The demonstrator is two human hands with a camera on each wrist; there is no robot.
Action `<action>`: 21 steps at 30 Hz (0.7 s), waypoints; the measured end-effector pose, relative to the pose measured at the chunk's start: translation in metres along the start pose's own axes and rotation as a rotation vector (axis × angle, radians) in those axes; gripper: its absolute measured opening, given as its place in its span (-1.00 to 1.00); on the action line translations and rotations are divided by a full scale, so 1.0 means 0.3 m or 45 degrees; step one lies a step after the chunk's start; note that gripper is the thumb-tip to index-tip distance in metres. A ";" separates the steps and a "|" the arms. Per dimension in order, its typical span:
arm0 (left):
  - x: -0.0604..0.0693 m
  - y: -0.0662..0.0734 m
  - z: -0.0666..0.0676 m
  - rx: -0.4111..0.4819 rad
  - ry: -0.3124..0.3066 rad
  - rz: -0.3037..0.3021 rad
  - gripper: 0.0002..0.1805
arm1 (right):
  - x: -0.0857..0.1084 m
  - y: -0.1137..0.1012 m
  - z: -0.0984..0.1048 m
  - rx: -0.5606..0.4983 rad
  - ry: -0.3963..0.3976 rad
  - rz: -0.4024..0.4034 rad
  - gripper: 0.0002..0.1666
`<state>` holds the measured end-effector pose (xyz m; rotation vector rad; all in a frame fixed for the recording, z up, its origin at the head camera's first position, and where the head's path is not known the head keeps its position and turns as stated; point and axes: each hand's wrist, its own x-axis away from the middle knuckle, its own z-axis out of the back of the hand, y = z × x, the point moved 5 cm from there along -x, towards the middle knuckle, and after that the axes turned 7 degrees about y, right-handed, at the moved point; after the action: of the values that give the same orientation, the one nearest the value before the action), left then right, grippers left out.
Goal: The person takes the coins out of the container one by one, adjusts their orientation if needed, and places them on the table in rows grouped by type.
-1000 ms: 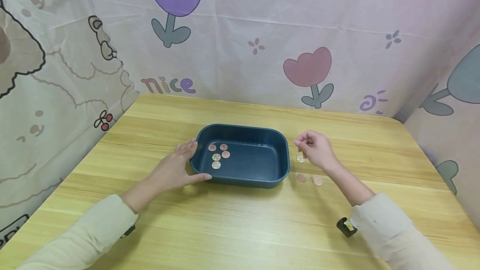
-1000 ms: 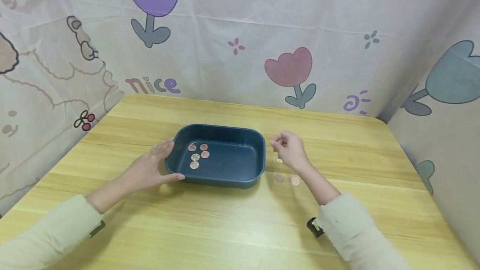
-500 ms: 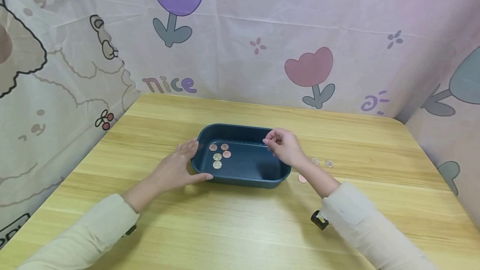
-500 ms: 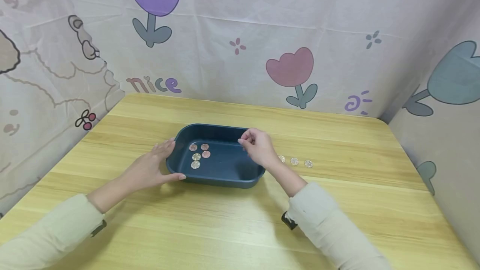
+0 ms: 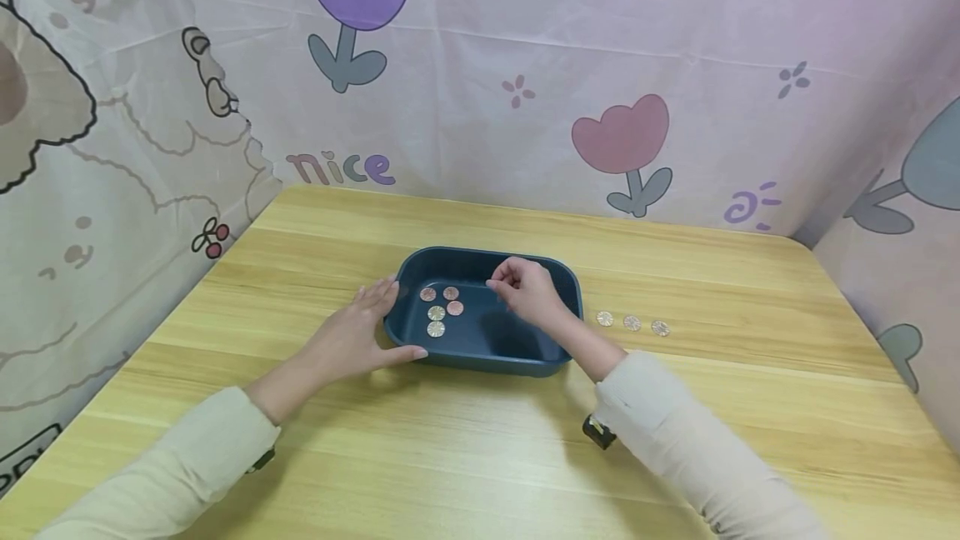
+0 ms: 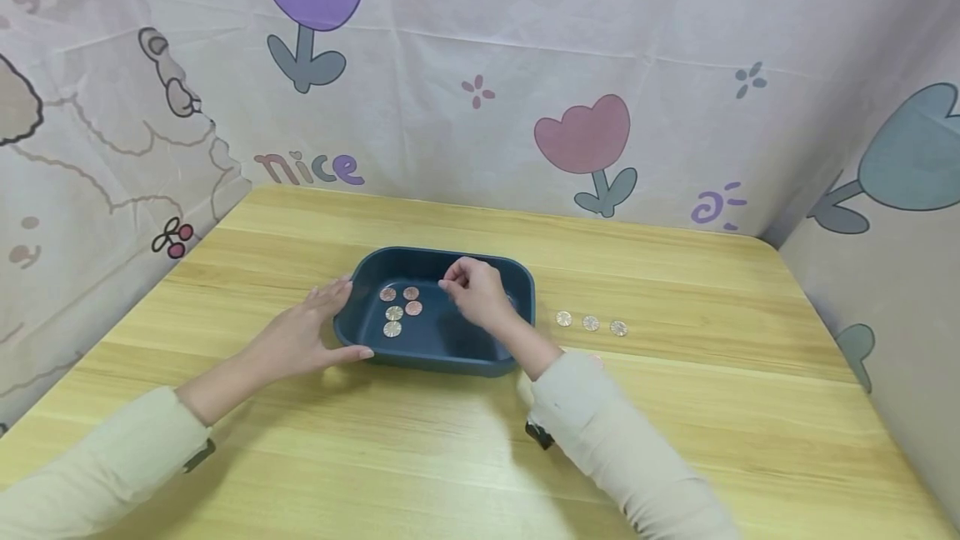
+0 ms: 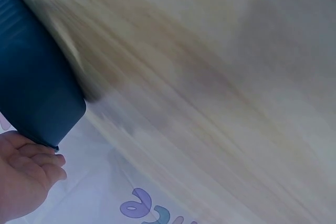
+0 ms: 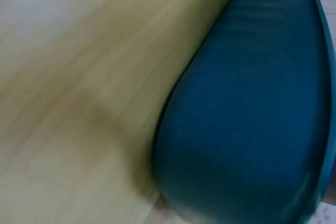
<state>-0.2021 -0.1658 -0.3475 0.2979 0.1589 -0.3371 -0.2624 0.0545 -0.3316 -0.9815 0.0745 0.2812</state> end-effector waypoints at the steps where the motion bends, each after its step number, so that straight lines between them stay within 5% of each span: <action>1: 0.000 0.000 0.000 0.001 -0.001 0.003 0.14 | -0.005 -0.002 -0.010 -0.003 -0.002 0.000 -0.87; 21: 0.000 -0.003 -0.004 -0.002 0.000 0.010 0.13 | -0.084 0.004 -0.180 -0.025 -0.160 -0.075 -0.89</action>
<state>-0.2027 -0.1663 -0.3489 0.2971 0.1580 -0.3291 -0.2835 0.0053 -0.3578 -0.9818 -0.0717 0.2895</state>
